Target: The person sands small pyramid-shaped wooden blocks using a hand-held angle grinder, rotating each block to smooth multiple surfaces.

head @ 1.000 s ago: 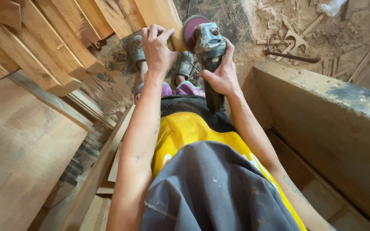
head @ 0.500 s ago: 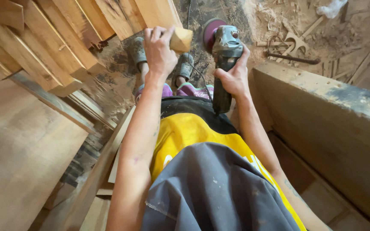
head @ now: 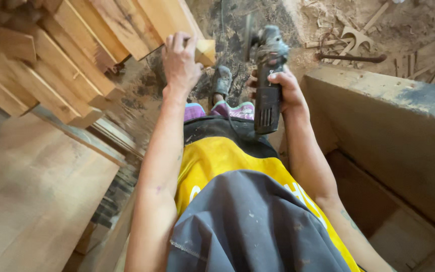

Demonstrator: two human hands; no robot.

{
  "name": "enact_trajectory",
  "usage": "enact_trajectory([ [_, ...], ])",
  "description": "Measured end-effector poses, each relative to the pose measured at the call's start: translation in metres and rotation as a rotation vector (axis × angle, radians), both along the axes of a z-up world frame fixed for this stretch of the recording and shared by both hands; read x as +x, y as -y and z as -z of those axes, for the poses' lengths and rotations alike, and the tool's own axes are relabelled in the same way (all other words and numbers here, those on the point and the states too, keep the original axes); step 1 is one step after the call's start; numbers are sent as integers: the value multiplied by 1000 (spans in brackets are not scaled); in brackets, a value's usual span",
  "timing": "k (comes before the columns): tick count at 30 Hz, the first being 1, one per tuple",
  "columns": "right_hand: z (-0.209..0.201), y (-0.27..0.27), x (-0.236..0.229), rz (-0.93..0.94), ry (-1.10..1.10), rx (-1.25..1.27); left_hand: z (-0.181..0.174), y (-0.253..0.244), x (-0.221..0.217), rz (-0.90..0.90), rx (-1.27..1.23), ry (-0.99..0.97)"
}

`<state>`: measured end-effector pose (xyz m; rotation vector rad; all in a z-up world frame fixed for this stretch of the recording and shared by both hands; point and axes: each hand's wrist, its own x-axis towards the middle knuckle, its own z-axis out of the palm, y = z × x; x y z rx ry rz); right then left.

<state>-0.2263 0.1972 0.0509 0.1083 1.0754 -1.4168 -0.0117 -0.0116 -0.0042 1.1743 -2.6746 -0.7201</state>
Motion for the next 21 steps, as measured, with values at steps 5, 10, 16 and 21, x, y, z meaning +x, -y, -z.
enact_trajectory([
  [5, 33, -16, -7, -127, -72, 158, -3, -11, 1, -60, 59, -4],
  [10, 39, -25, -8, -187, -86, 119, 1, -20, -7, -117, -8, -88],
  [16, 22, -4, -12, -225, -96, 82, 16, -17, -5, -140, 48, -96],
  [21, 10, 19, -10, -255, -20, 151, 4, -14, 4, -75, 57, -70],
])
